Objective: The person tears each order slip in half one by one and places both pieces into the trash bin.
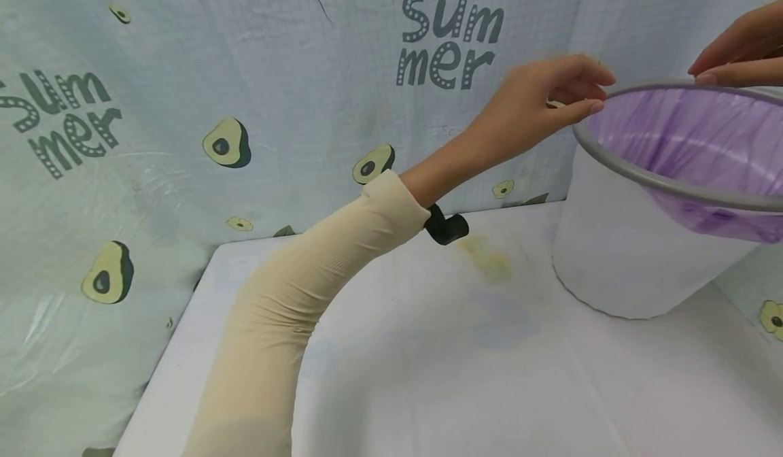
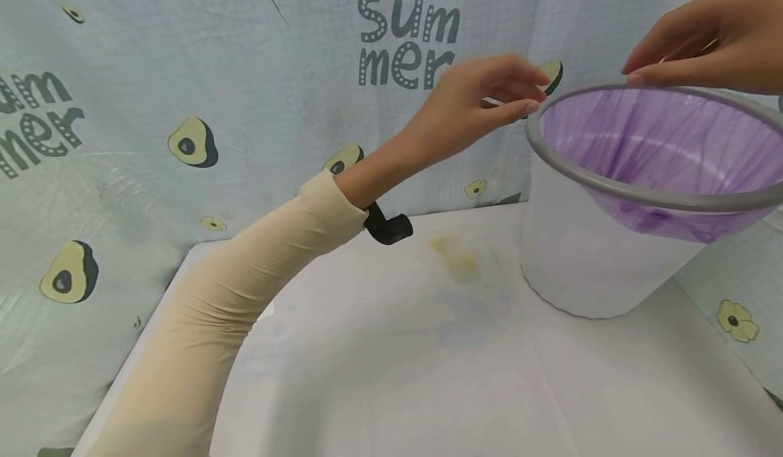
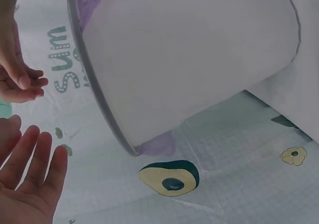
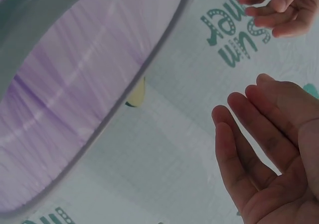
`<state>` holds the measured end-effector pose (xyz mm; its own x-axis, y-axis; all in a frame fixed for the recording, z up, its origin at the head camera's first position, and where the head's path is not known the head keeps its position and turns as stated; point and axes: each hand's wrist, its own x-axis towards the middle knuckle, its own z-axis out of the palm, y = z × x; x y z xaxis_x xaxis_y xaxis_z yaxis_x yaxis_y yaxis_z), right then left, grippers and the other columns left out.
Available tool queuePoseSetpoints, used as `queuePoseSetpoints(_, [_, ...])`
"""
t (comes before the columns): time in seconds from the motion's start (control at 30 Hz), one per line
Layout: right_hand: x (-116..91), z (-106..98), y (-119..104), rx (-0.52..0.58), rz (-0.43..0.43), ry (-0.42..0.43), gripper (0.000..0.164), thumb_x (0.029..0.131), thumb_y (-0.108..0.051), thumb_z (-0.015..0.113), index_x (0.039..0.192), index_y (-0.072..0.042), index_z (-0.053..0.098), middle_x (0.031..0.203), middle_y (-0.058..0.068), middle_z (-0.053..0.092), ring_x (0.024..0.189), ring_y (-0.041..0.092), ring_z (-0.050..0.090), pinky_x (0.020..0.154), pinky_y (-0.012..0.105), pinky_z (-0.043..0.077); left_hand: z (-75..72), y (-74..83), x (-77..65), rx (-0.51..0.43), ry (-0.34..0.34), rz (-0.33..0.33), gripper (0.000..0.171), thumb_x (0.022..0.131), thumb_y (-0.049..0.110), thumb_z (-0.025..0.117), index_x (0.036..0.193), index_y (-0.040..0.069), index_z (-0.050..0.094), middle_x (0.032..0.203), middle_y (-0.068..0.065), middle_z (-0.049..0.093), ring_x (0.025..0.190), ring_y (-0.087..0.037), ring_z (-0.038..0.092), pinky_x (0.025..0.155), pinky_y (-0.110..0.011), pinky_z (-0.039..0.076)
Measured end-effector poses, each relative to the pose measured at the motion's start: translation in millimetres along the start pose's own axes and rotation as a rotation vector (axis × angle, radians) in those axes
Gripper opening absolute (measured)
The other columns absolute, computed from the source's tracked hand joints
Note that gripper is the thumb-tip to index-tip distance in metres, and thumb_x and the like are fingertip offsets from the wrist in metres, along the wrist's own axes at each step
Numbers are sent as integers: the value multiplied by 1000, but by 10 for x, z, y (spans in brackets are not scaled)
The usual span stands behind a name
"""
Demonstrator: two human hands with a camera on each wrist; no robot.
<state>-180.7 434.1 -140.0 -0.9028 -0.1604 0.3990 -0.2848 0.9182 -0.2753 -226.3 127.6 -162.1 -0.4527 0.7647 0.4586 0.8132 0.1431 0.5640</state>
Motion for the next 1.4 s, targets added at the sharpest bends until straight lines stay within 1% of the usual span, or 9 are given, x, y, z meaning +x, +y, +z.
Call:
queuePoseSetpoints(0.1, [-32,23,-79,-15,-20,-28,25,101,-10,65,118,8,66,82,-47,48,70,-26,48,59,1,39,-39,-22,-164,-2,27,16,32,100,15,66,131,7,65,119,2,72,105,2,64,94,-9,44])
queuePoseSetpoints(0.27, [-80,63,-183,60,-86,4,20,96,-3,69,106,-21,72,86,-42,58,74,-21,56,62,0,43,-113,-93,-417,-27,79,7,31,100,14,67,130,7,66,117,0,73,105,2,64,95,-13,46])
queuePoseSetpoints(0.33, [-96,84,-234,56,-132,7,25,93,0,71,105,-22,72,88,-40,60,76,-21,57,64,0,44,-139,-126,-505,-45,92,1,30,100,13,67,129,7,67,116,0,73,104,1,65,94,-14,48])
queuePoseSetpoints(0.47, [-117,135,-363,-44,-238,-16,25,91,-2,75,115,-6,73,93,-39,59,81,-27,54,67,-2,43,-176,-214,-682,-28,123,46,27,100,11,67,126,6,68,113,-2,74,101,-1,67,91,-18,52])
queuePoseSetpoints(0.63, [-165,194,-639,-194,-313,-7,25,89,-22,81,113,-22,77,92,-22,73,81,-36,44,60,2,41,-233,-324,-915,-3,146,47,25,99,10,68,124,5,68,111,-2,74,99,-2,67,87,-23,55])
queuePoseSetpoints(0.73, [-216,257,-836,-233,-324,-5,21,86,-30,82,107,-30,79,92,-10,78,77,-21,61,55,6,42,-268,-381,-1048,-2,146,3,25,99,11,68,124,6,69,111,-2,74,99,-2,68,86,-24,56])
queuePoseSetpoints(0.87, [-265,357,-1031,-207,-327,-22,16,88,-26,82,102,-33,80,90,-11,78,76,9,75,60,4,42,-293,-451,-1208,-5,150,-56,25,98,10,69,123,6,69,110,-3,74,99,-4,69,86,-27,57])
queuePoseSetpoints(1.07, [-324,499,-1196,-109,-445,14,23,83,-10,84,97,-28,80,91,-12,76,75,-8,66,68,0,44,-308,-517,-1428,-29,156,-106,26,98,8,69,124,6,69,112,-4,74,100,-7,70,86,-30,58])
queuePoseSetpoints(1.4, [-423,821,-1299,-16,-547,-7,26,81,-9,85,101,-25,79,94,-14,75,78,6,72,64,8,50,-268,-643,-1773,85,122,-97,26,98,5,68,123,6,69,115,-5,74,102,-12,70,89,-28,57])
